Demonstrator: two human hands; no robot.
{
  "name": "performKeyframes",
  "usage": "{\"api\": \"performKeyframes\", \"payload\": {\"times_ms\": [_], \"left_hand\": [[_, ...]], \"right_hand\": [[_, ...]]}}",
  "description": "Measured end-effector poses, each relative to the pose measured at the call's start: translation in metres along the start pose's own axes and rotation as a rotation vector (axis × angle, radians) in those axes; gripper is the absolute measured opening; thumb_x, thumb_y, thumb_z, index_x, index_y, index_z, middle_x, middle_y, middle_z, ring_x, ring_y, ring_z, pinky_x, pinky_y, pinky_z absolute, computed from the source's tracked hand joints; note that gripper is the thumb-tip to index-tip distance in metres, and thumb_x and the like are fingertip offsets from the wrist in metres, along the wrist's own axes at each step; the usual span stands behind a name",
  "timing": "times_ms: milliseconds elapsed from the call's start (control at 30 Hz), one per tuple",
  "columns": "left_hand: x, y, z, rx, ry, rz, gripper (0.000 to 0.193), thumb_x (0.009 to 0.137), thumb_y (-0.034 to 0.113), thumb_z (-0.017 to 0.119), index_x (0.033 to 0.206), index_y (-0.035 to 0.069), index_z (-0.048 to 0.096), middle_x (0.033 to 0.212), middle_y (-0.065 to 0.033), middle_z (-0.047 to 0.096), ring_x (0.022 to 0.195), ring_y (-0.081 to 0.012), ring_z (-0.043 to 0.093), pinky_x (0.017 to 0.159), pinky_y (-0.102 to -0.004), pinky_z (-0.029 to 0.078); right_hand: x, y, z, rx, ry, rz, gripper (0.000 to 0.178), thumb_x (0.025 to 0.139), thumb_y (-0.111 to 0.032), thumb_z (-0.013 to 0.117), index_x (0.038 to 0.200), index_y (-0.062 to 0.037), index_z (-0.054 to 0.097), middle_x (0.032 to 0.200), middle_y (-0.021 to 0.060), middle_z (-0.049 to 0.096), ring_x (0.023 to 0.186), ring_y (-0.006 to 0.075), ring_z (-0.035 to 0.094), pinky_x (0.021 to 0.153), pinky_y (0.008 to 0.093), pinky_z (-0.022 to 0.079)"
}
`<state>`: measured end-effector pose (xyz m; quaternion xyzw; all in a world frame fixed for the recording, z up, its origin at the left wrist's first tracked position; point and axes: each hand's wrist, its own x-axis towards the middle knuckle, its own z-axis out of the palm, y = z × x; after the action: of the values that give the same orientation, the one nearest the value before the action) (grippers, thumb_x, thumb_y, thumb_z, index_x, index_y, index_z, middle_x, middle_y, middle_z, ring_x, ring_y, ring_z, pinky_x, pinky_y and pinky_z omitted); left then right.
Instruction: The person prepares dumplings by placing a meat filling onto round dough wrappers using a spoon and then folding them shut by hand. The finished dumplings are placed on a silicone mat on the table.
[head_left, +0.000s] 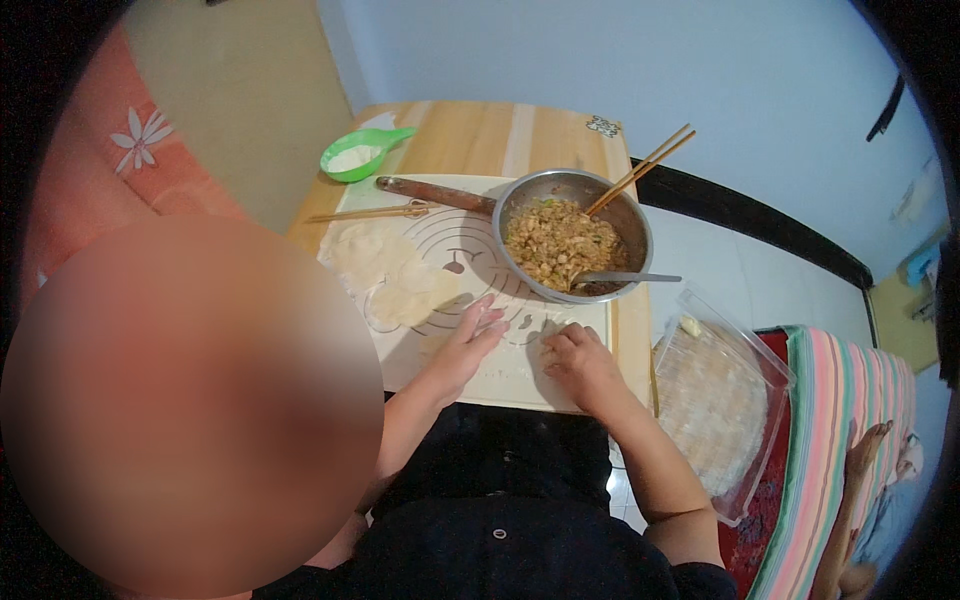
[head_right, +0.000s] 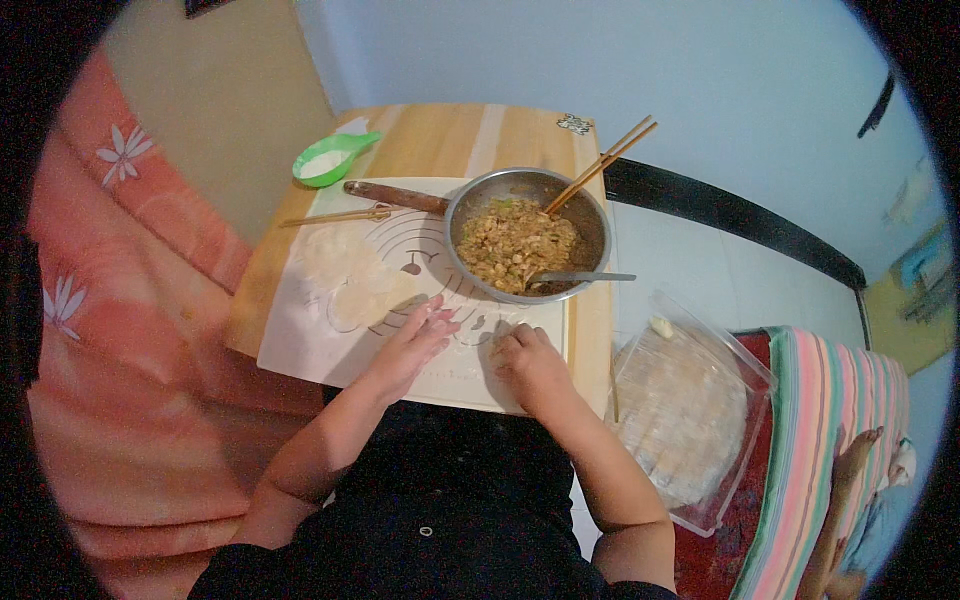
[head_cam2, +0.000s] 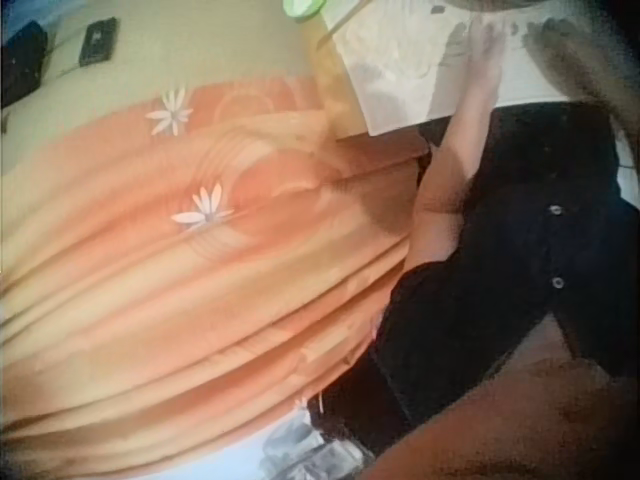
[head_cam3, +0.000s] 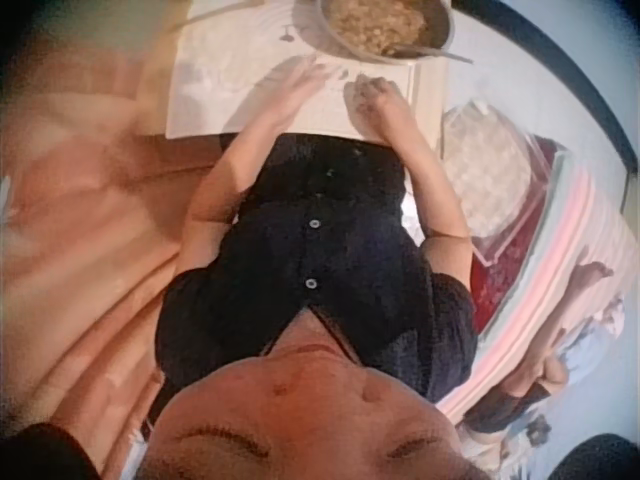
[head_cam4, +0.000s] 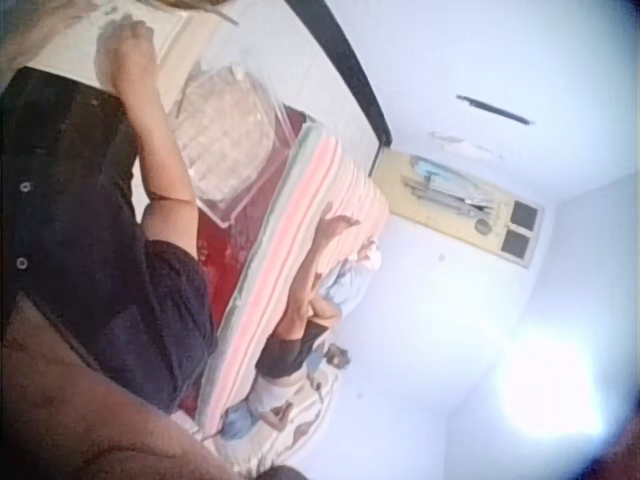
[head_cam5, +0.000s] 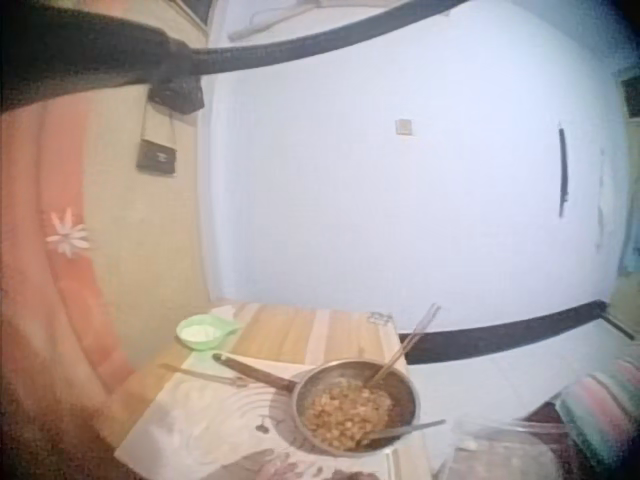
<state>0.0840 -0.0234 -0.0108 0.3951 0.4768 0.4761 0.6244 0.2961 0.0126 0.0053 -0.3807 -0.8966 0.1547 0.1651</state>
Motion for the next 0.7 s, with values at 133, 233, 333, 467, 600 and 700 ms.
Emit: {"api": "performKeyframes", "payload": {"times_ms": [133,233,333,467,600,700], "left_hand": [[-0.012,-0.002,0.0,-0.074,0.022,-0.018,0.061,0.095,0.02,0.049,0.143,0.002,0.017,0.136,-0.0149,0.035,0.125,-0.0252,0.042,0.103,-0.0376,0.034],[-0.012,-0.003,0.001,-0.137,0.035,-0.006,0.059,0.094,0.018,0.049,0.143,0.001,0.019,0.134,-0.0157,0.037,0.123,-0.0266,0.044,0.102,-0.038,0.036],[-0.011,-0.001,0.004,-0.209,0.039,-0.036,0.058,0.094,0.016,0.049,0.142,0.001,0.02,0.131,-0.0157,0.039,0.121,-0.0279,0.046,0.101,-0.0384,0.037],[-0.013,0.002,0.004,-0.256,0.043,-0.05,0.055,0.095,0.019,0.048,0.141,0.001,0.023,0.13,-0.0149,0.041,0.119,-0.0286,0.047,0.1,-0.0388,0.038],[-0.016,0.002,0.004,-0.25,0.071,-0.043,0.053,0.096,0.022,0.048,0.139,0.001,0.025,0.129,-0.014,0.042,0.116,-0.0277,0.049,0.098,-0.0382,0.039],[-0.01,-0.003,0.005,-0.213,0.105,-0.065,0.053,0.096,0.021,0.047,0.139,0.001,0.025,0.127,-0.0136,0.043,0.113,-0.027,0.051,0.096,-0.0382,0.041]], "right_hand": [[-0.001,0.0,0.003,0.043,0.042,0.039,0.036,0.068,-0.008,0.069,0.101,-0.0044,0.056,0.093,0.0135,0.057,0.093,0.0349,0.054,0.079,0.0411,0.048],[-0.002,0.008,-0.008,0.182,-0.075,0.226,0.033,0.072,-0.009,0.069,0.102,-0.0038,0.056,0.094,0.0147,0.059,0.091,0.0342,0.057,0.079,0.0369,0.048],[-0.016,0.022,-0.03,0.656,-0.153,0.484,0.031,0.077,-0.011,0.069,0.104,-0.0038,0.056,0.098,0.0114,0.061,0.091,0.0265,0.06,0.078,0.0317,0.048],[-0.07,0.069,-0.063,1.176,0.084,0.629,0.031,0.08,-0.014,0.069,0.107,-0.0053,0.058,0.101,0.0016,0.06,0.088,0.014,0.058,0.073,0.0285,0.048],[-0.108,0.138,-0.078,0.718,0.205,0.78,0.029,0.078,-0.012,0.069,0.105,-0.0056,0.06,0.095,0.0052,0.063,0.083,0.016,0.061,0.071,0.0296,0.049],[-0.112,0.198,-0.053,0.233,0.153,0.742,0.026,0.079,-0.012,0.065,0.103,-0.004,0.061,0.089,0.0107,0.064,0.079,0.0218,0.063,0.068,0.0334,0.049]]}}
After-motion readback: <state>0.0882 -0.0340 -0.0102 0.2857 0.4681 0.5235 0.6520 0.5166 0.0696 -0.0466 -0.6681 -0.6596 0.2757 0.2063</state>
